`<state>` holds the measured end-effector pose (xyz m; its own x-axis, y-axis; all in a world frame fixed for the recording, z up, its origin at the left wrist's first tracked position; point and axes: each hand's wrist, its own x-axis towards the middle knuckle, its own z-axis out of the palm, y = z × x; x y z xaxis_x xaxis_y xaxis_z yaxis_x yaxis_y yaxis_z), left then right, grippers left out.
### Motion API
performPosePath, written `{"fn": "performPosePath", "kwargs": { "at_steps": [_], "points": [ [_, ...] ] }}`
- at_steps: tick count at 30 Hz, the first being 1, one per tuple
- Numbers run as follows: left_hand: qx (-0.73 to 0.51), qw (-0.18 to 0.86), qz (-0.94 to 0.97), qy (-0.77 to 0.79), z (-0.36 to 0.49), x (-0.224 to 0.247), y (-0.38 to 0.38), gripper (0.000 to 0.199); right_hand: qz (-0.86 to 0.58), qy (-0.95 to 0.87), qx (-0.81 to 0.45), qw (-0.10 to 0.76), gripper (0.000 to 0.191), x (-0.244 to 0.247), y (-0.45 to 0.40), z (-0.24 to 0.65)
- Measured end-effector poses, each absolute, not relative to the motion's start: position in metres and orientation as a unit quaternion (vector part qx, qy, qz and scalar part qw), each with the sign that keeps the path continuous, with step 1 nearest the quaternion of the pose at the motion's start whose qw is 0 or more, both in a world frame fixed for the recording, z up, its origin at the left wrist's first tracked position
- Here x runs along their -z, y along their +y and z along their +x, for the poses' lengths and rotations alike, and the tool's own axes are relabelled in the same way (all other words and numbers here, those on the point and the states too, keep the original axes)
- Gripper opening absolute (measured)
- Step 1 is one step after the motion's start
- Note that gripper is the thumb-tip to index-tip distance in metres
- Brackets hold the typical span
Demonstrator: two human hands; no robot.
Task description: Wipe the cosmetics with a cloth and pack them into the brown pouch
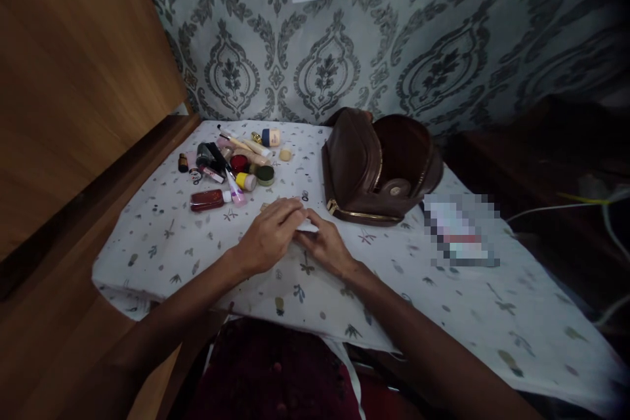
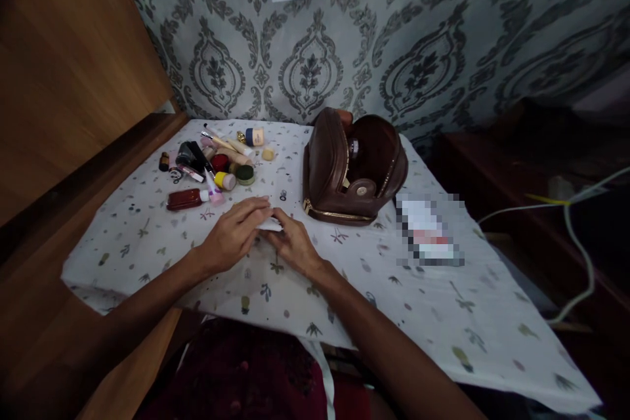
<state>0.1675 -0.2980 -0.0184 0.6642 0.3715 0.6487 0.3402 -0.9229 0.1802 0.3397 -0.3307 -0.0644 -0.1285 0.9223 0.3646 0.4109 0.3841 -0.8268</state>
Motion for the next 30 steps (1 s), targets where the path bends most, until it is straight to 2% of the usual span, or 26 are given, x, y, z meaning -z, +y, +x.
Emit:
{"fn": "performPosePath", "kwargs": {
  "at_steps": [7,14,16,23,30],
  "points": [
    [-0.369,0.083,0.888,0.262,0.143,0.029,-0.287,0.04,-0.47,-0.699,-0.285,0.459,0.016,0.069,-0.326,0.343],
    [-0.416,0.178,0.825,0.337,0.133,0.041,-0.289,0.039,-0.482,-0.695,-0.282,0.453,0.047,0.072,-0.326,0.342],
    [-0.421,0.185,0.813,0.357,0.134,0.047,-0.291,0.04,-0.484,-0.698,-0.275,0.451,0.049,0.073,-0.326,0.341],
    [-0.432,0.23,0.792,0.365,0.135,0.051,-0.291,0.038,-0.479,-0.701,-0.241,0.47,0.034,0.069,-0.325,0.339],
    [-0.437,0.326,0.732,0.408,0.14,0.046,-0.294,0.027,-0.492,-0.663,-0.269,0.496,0.031,0.072,-0.325,0.338]
  ]
}}
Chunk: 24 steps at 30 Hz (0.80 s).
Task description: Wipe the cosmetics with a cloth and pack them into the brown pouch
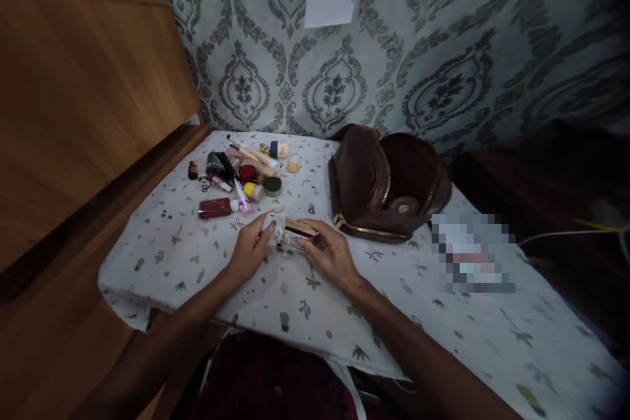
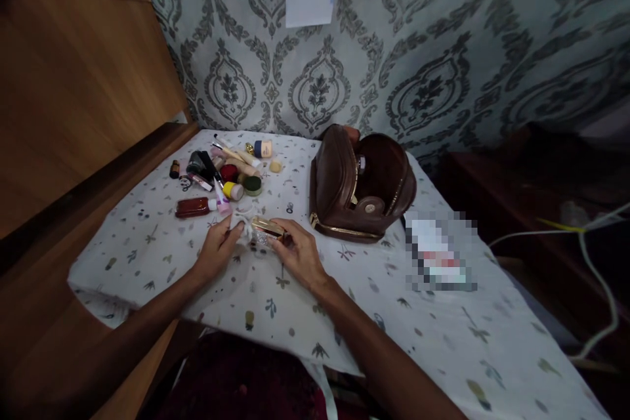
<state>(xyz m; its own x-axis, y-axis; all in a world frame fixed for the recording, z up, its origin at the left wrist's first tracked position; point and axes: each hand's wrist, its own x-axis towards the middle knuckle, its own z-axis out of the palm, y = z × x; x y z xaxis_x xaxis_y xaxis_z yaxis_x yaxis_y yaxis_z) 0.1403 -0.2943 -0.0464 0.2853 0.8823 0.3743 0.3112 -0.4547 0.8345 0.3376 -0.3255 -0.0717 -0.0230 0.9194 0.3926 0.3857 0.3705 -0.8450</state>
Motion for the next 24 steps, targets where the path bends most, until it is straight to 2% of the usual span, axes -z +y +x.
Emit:
{"fn": "performPosePath", "kwargs": {
  "at_steps": [3,10,16,24],
  "points": [
    [-0.43,0.333,0.717,0.437,0.1407,0.0516,-0.2947,0.033,-0.502,-0.613,-0.309,0.526,0.036,0.0746,-0.3224,0.3396],
    [-0.417,0.368,0.701,0.447,0.1395,0.0575,-0.2952,0.032,-0.501,-0.509,-0.38,0.588,0.041,0.0701,-0.3193,0.343],
    [-0.441,0.503,0.62,0.411,0.1385,0.0545,-0.2905,0.031,-0.476,-0.506,-0.456,0.556,0.043,0.0702,-0.3205,0.3385],
    [-0.463,0.432,0.661,0.401,0.1366,0.0568,-0.297,0.033,-0.486,-0.589,-0.403,0.504,0.039,0.0669,-0.3254,0.3341]
  ]
}}
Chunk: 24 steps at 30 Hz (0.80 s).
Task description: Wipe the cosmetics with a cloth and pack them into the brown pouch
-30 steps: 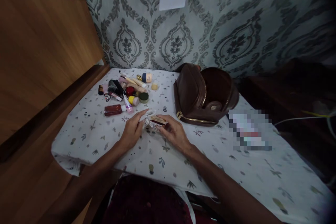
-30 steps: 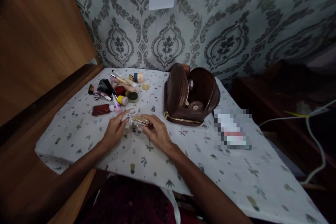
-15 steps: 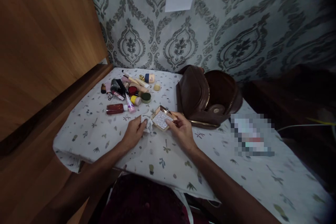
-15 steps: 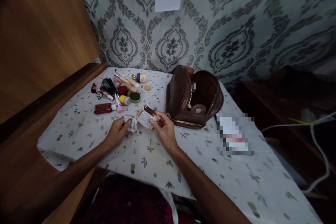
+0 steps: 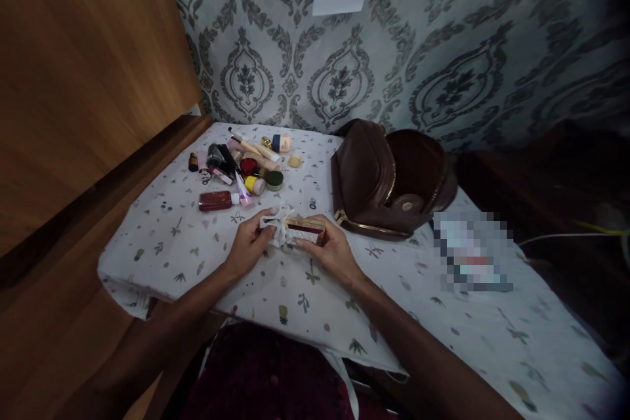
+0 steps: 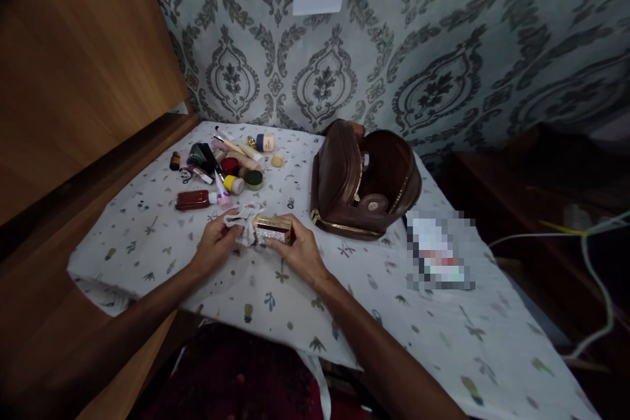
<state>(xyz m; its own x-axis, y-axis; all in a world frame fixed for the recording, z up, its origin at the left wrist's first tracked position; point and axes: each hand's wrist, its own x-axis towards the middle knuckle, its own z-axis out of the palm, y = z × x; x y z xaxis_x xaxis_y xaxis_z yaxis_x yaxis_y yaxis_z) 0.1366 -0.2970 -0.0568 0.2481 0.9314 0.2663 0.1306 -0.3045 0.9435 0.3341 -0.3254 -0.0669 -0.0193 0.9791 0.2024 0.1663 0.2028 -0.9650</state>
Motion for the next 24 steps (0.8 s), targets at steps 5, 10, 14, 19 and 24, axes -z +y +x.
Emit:
{"fn": "performPosePath", "kwargs": {
  "at_steps": [5,10,14,19,24],
  "points": [
    [-0.419,0.388,0.72,0.393,0.136,0.059,-0.298,0.031,-0.495,-0.588,-0.416,0.486,0.034,0.061,-0.327,0.338],
    [-0.357,0.263,0.813,0.376,0.138,0.059,-0.298,0.012,-0.493,-0.595,-0.395,0.497,0.032,0.056,-0.328,0.342],
    [-0.263,0.192,0.865,0.381,0.139,0.062,-0.299,0.029,-0.504,-0.606,-0.359,0.5,0.028,0.055,-0.328,0.346],
    [-0.242,0.164,0.876,0.383,0.139,0.063,-0.3,0.033,-0.506,-0.588,-0.371,0.51,0.029,0.055,-0.328,0.347],
    [-0.316,0.217,0.846,0.371,0.139,0.06,-0.299,0.019,-0.492,-0.47,-0.447,0.581,0.035,0.059,-0.326,0.344]
  ]
}}
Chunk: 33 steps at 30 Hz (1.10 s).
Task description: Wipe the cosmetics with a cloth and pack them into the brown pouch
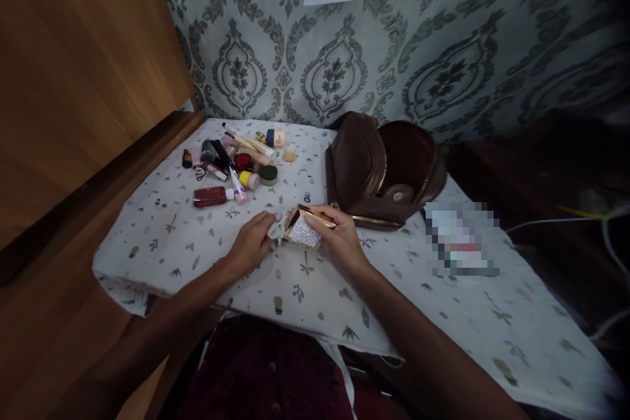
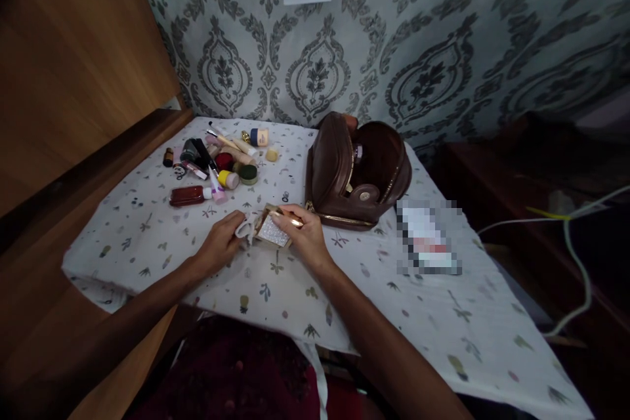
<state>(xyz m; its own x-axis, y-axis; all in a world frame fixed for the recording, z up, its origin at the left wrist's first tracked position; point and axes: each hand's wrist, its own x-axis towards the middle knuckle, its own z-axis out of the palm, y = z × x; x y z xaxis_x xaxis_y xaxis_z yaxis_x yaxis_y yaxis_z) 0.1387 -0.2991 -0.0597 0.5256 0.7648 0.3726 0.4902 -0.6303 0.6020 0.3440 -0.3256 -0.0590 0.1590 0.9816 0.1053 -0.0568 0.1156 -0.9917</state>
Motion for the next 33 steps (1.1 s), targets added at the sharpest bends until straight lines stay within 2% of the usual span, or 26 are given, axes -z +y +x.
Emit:
{"fn": "performPosePath", "kwargs": {
  "at_steps": [2,4,8,13,18,23,27,30,33],
  "points": [
    [-0.351,0.264,0.815,0.378,0.139,0.059,-0.298,0.012,-0.477,-0.403,-0.481,0.615,0.038,0.06,-0.324,0.341],
    [-0.374,0.369,0.757,0.388,0.141,0.059,-0.298,0.003,-0.461,-0.347,-0.514,0.634,0.041,0.059,-0.323,0.338],
    [-0.364,0.593,0.597,0.399,0.148,0.058,-0.298,0.027,-0.431,-0.302,-0.56,0.64,0.04,0.058,-0.322,0.332],
    [-0.42,0.643,0.487,0.417,0.154,0.051,-0.296,0.037,-0.429,-0.358,-0.539,0.631,0.038,0.065,-0.322,0.331],
    [-0.437,0.601,0.512,0.431,0.153,0.048,-0.286,0.031,-0.443,-0.445,-0.496,0.6,0.037,0.068,-0.319,0.34],
    [-0.423,0.477,0.658,0.401,0.152,0.046,-0.281,0.016,-0.478,-0.591,-0.395,0.515,0.038,0.058,-0.323,0.353],
    [-0.396,0.373,0.741,0.392,0.154,0.038,-0.286,0.028,-0.49,-0.645,-0.358,0.465,0.035,0.052,-0.327,0.357],
    [-0.38,0.309,0.786,0.378,0.154,0.034,-0.29,0.024,-0.501,-0.612,-0.373,0.485,0.033,0.054,-0.325,0.357],
    [-0.366,0.252,0.826,0.346,0.151,0.036,-0.294,0.026,-0.504,-0.525,-0.407,0.552,0.036,0.057,-0.322,0.355]
  ]
}}
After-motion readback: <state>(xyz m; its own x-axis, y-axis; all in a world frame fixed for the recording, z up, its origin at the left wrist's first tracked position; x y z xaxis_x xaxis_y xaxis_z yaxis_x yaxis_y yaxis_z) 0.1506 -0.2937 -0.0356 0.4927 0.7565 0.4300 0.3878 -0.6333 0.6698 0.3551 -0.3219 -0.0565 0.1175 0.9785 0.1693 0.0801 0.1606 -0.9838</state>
